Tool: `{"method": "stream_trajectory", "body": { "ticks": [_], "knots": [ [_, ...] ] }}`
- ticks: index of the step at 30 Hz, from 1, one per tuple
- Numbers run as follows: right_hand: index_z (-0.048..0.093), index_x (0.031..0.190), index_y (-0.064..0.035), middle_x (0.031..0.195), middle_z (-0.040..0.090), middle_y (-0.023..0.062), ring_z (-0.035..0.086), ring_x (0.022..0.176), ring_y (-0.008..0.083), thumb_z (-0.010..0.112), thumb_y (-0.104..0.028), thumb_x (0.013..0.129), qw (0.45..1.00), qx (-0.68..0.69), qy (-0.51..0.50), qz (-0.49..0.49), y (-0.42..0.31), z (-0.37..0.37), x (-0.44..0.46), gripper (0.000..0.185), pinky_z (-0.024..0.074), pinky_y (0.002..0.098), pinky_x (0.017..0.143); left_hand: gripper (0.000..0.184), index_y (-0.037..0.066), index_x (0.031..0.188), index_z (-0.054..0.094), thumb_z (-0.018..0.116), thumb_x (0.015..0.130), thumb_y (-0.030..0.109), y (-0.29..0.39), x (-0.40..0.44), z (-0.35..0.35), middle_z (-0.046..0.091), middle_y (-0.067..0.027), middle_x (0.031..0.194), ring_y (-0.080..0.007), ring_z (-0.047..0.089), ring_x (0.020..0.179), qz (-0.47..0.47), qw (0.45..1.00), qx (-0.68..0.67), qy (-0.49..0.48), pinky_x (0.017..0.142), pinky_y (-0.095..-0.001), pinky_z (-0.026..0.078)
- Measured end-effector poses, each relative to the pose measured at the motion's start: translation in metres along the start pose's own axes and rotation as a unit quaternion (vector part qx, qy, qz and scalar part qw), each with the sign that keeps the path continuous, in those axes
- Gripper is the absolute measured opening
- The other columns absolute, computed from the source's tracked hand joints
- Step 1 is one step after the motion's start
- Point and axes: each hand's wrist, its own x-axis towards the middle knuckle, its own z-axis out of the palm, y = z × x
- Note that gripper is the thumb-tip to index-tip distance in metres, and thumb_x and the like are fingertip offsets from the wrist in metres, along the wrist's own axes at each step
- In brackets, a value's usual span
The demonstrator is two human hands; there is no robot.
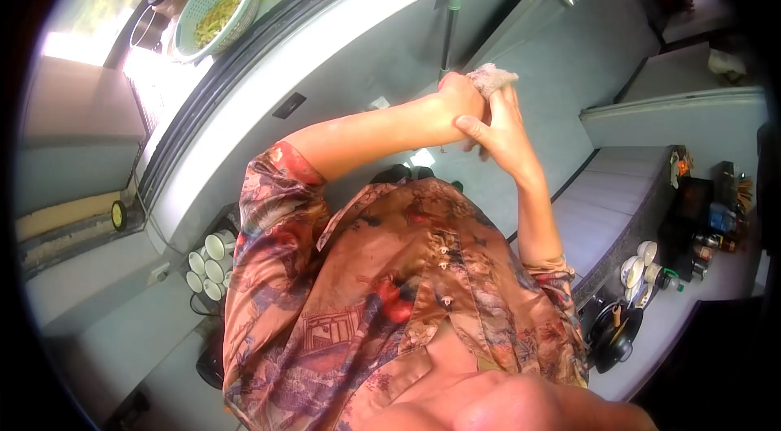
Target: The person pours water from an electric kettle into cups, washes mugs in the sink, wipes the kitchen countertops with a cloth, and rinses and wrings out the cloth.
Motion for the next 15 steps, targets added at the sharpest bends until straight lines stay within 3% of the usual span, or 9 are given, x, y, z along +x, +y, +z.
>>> {"method": "stream_trajectory", "body": {
  "ticks": [2, 4, 8, 10, 11, 13, 15],
  "knots": [
    [0.047, 0.125, 0.0072, 0.128, 0.041, 0.0258, 0.037, 0.124, 0.0382, 0.070, -0.059, 0.068, 0.999, -0.048, -0.009, -0.002, -0.003, 0.001, 0.000, 0.090, 0.0307, 0.0447, 0.104, 0.057, 0.017, 0.136, 0.047, 0.060, 0.084, 0.036, 0.000, -0.002, 0.001, 0.049, -0.0062, 0.137, -0.0213, 0.056, 0.116, -0.001, 0.994, 0.064, 0.086, 0.074, -0.0348, 0.052],
    [0.045, 0.127, 0.0071, 0.126, 0.040, 0.0229, 0.038, 0.123, 0.0358, 0.069, -0.059, 0.070, 0.996, -0.090, -0.005, -0.024, -0.004, 0.002, -0.001, 0.091, 0.0331, 0.0426, 0.102, 0.062, 0.011, 0.139, 0.039, 0.060, 0.084, 0.030, -0.003, 0.000, -0.002, 0.045, -0.0109, 0.138, -0.0204, 0.054, 0.119, 0.006, 0.999, 0.052, -0.003, 0.071, -0.0300, 0.054],
    [0.045, 0.126, 0.0068, 0.127, 0.040, 0.0218, 0.039, 0.123, 0.0345, 0.070, -0.053, 0.072, 0.995, -0.092, -0.011, -0.034, -0.002, 0.002, -0.001, 0.085, 0.0345, 0.0425, 0.102, 0.062, 0.012, 0.138, 0.040, 0.061, 0.082, 0.030, -0.003, -0.005, -0.004, 0.043, -0.0109, 0.140, -0.0209, 0.052, 0.121, 0.021, 0.996, 0.025, 0.085, 0.075, -0.0321, 0.053],
    [0.045, 0.127, 0.0059, 0.129, 0.039, 0.0198, 0.045, 0.119, 0.0320, 0.071, -0.044, 0.074, 0.998, 0.051, -0.024, 0.026, -0.002, 0.002, 0.000, 0.077, 0.0363, 0.0400, 0.101, 0.057, 0.012, 0.131, 0.048, 0.064, 0.079, 0.030, -0.001, -0.003, -0.020, 0.049, -0.0092, 0.134, -0.0212, 0.053, 0.119, -0.004, 0.999, -0.036, -0.031, 0.079, -0.0345, 0.050],
    [0.045, 0.127, 0.0056, 0.129, 0.039, 0.0191, 0.047, 0.117, 0.0311, 0.072, -0.041, 0.075, 0.994, 0.099, -0.027, 0.046, -0.002, 0.002, -0.001, 0.075, 0.0369, 0.0392, 0.101, 0.057, 0.012, 0.131, 0.048, 0.064, 0.079, 0.030, 0.000, -0.001, -0.019, 0.049, -0.0092, 0.134, -0.0212, 0.053, 0.119, -0.004, 0.999, -0.036, -0.031, 0.079, -0.0345, 0.050],
    [0.045, 0.127, 0.0048, 0.130, 0.042, 0.0201, 0.048, 0.117, 0.0294, 0.072, -0.037, 0.077, 0.992, 0.122, -0.014, 0.023, -0.003, -0.001, -0.002, 0.070, 0.0372, 0.0377, 0.102, 0.033, 0.013, 0.102, 0.069, 0.067, 0.077, 0.033, 0.001, 0.000, -0.021, 0.063, -0.0038, 0.115, -0.0182, 0.057, 0.109, -0.036, 0.997, -0.014, -0.068, 0.078, -0.0365, 0.045],
    [0.046, 0.127, 0.0038, 0.128, 0.046, 0.0169, 0.051, 0.114, 0.0244, 0.069, -0.028, 0.081, 0.984, 0.176, 0.033, 0.000, 0.003, -0.006, 0.001, 0.060, 0.0387, 0.0349, 0.100, 0.032, 0.011, 0.099, 0.068, 0.069, 0.074, 0.032, -0.001, -0.005, -0.030, 0.064, -0.0038, 0.105, -0.0208, 0.058, 0.103, -0.046, 0.997, -0.042, -0.039, 0.079, -0.0367, 0.044]
  ]
}}
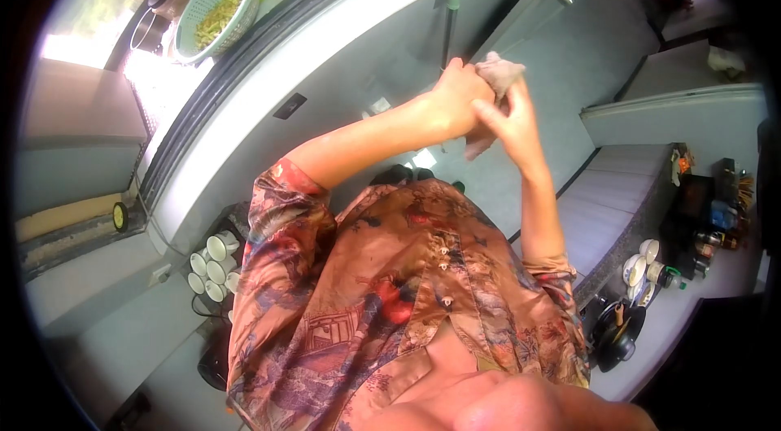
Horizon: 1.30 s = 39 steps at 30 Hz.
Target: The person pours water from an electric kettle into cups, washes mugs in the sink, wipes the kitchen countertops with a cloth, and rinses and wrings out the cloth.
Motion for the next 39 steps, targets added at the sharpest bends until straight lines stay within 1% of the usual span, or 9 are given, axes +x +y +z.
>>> {"method": "stream_trajectory", "body": {
  "ticks": [2, 5, 8, 20, 23, 26, 30, 32, 39],
  "knots": [
    [0.047, 0.127, 0.0021, 0.121, 0.054, 0.0093, 0.051, 0.112, 0.0162, 0.063, -0.015, 0.087, 0.991, 0.123, 0.056, 0.008, -0.002, -0.014, -0.001, 0.046, 0.0398, 0.0321, 0.098, 0.032, 0.009, 0.096, 0.067, 0.070, 0.072, 0.030, -0.009, -0.006, -0.001, 0.066, -0.0038, 0.096, -0.0233, 0.060, 0.097, -0.009, 0.999, -0.030, 0.028, 0.080, -0.0369, 0.044],
    [0.043, 0.129, 0.0049, 0.126, 0.052, 0.0136, 0.051, 0.117, 0.0221, 0.057, -0.007, 0.086, 0.952, 0.294, 0.090, 0.010, -0.023, -0.053, -0.020, 0.047, 0.0395, 0.0364, 0.102, 0.022, 0.007, 0.094, 0.067, 0.062, 0.085, 0.027, -0.030, -0.010, 0.004, 0.064, -0.0093, 0.091, -0.0298, 0.059, 0.091, 0.097, 0.898, -0.211, 0.375, 0.082, -0.0390, 0.045],
    [0.036, 0.137, 0.0025, 0.137, 0.043, 0.0224, 0.046, 0.124, 0.0336, 0.046, -0.024, 0.092, 0.839, 0.538, 0.076, -0.037, -0.031, -0.087, -0.027, 0.054, 0.0363, 0.0459, 0.106, 0.020, 0.007, 0.099, 0.066, 0.058, 0.089, 0.022, -0.039, -0.007, -0.002, 0.064, -0.0099, 0.093, -0.0297, 0.060, 0.092, 0.064, 0.790, -0.265, 0.549, 0.084, -0.0404, 0.046],
    [0.051, 0.121, -0.0005, 0.113, 0.059, 0.0155, 0.060, 0.097, 0.0261, 0.037, -0.024, 0.097, 0.718, 0.693, -0.066, 0.010, 0.085, -0.021, 0.031, 0.037, 0.0474, 0.0348, 0.091, 0.022, 0.005, 0.101, 0.065, 0.054, 0.091, 0.021, -0.040, 0.001, -0.006, 0.065, -0.0095, 0.092, -0.0212, 0.061, 0.084, -0.018, 0.845, -0.408, 0.346, 0.076, -0.0321, 0.048],
    [0.053, 0.117, -0.0022, 0.108, 0.061, 0.0139, 0.061, 0.093, 0.0245, 0.035, -0.025, 0.099, 0.694, 0.718, -0.060, 0.013, 0.088, 0.014, 0.051, 0.035, 0.0484, 0.0333, 0.089, 0.034, 0.000, 0.112, 0.056, 0.047, 0.095, 0.028, -0.031, 0.031, 0.012, 0.061, -0.0083, 0.096, -0.0171, 0.056, 0.085, 0.176, 0.315, -0.932, 0.025, 0.078, -0.0299, 0.046],
    [0.053, 0.113, -0.0077, 0.105, 0.060, 0.0109, 0.059, 0.097, 0.0255, 0.036, -0.028, 0.099, 0.710, 0.696, 0.052, 0.097, 0.053, 0.063, 0.052, 0.030, 0.0468, 0.0366, 0.090, 0.036, 0.000, 0.116, 0.053, 0.046, 0.095, 0.029, -0.028, 0.048, -0.005, 0.061, -0.0095, 0.095, -0.0179, 0.057, 0.084, 0.088, 0.261, -0.952, 0.137, 0.078, -0.0317, 0.047],
    [0.053, 0.114, -0.0041, 0.113, 0.060, 0.0133, 0.059, 0.104, 0.0259, 0.038, -0.031, 0.097, 0.597, 0.772, -0.218, -0.025, 0.035, 0.076, 0.045, 0.035, 0.0445, 0.0397, 0.097, 0.026, 0.008, 0.105, 0.062, 0.060, 0.079, 0.010, -0.044, 0.071, 0.011, 0.061, -0.0090, 0.100, -0.0213, 0.060, 0.089, -0.014, 0.712, -0.434, 0.552, 0.084, -0.0367, 0.047],
    [0.053, 0.114, -0.0021, 0.113, 0.060, 0.0148, 0.057, 0.104, 0.0281, 0.038, -0.029, 0.097, 0.680, 0.682, -0.031, 0.268, 0.040, 0.077, 0.041, 0.036, 0.0457, 0.0457, 0.093, 0.029, 0.009, 0.102, 0.063, 0.061, 0.073, 0.007, -0.053, 0.070, 0.018, 0.060, -0.0076, 0.102, -0.0218, 0.059, 0.092, 0.099, 0.784, -0.254, 0.558, 0.088, -0.0395, 0.045],
    [0.050, 0.116, 0.0006, 0.108, 0.059, 0.0192, 0.058, 0.097, 0.0329, 0.035, -0.029, 0.097, 0.654, 0.703, -0.059, 0.275, 0.088, 0.011, 0.020, 0.038, 0.0491, 0.0499, 0.085, 0.035, 0.011, 0.100, 0.065, 0.061, 0.066, 0.005, -0.048, 0.075, 0.021, 0.056, -0.0095, 0.112, -0.0274, 0.052, 0.107, 0.072, 0.821, -0.071, 0.562, 0.100, -0.0497, 0.034]
  ]
}}
